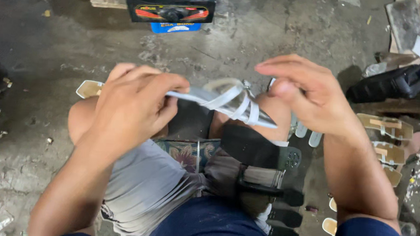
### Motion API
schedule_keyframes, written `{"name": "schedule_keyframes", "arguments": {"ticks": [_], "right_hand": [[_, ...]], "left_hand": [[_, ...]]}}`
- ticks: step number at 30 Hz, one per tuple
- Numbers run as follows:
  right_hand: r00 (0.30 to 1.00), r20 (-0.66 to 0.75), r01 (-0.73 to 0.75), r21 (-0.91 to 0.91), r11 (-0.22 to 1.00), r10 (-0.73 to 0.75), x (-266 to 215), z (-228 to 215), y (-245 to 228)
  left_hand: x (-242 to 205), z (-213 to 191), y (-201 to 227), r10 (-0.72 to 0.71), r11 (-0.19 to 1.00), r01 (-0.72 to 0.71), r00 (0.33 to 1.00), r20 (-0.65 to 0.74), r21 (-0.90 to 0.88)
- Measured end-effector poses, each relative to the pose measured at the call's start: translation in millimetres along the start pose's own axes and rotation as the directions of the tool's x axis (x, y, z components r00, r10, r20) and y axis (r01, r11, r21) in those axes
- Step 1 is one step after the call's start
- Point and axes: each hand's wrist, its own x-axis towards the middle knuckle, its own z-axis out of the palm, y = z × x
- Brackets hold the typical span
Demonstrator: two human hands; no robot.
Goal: The person assembles slippers by attaching black insoles to white slipper frames. They pick up a slipper frame, place an insole on it, and use a knife to trim the excess material around the edges. The person repeats this process for multiple slippers.
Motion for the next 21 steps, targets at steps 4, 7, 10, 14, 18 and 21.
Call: {"name": "schedule_keyframes", "arguments": {"ticks": [4,7,10,14,18,21], "right_hand": [[0.99,0.117,0.097,-0.174,0.98,-0.077,9.7,0.0,-7.2],[0.987,0.147,0.087,-0.181,0.98,-0.06,19.5,-1.4,-3.8],[0.993,0.115,-0.015,-0.199,0.98,0.038,30.6,2.8,16.3],[0.999,-0.021,-0.043,-0.294,0.955,0.039,72.2,14.6,69.2],[0.981,-0.015,0.173,-0.387,0.906,-0.194,170.0,18.2,146.3],[0.949,0.097,0.295,-0.608,0.737,-0.3,267.8,30.1,211.1]], "left_hand": [[21.0,14.9,-9.8,0.25,0.963,-0.241,0.966,-0.07,0.118],[31.2,26.6,-18.9,0.314,0.944,-0.295,0.941,-0.128,0.152],[33.5,41.1,-35.3,0.276,0.949,-0.229,0.934,-0.225,0.215],[31.0,70.9,-67.2,0.002,0.978,0.064,0.95,-0.311,0.201],[49.8,116.3,-102.3,-0.349,0.937,0.348,0.935,-0.065,-0.027],[62.9,149.2,-117.7,-0.455,0.863,0.506,0.763,0.459,0.014]]}}
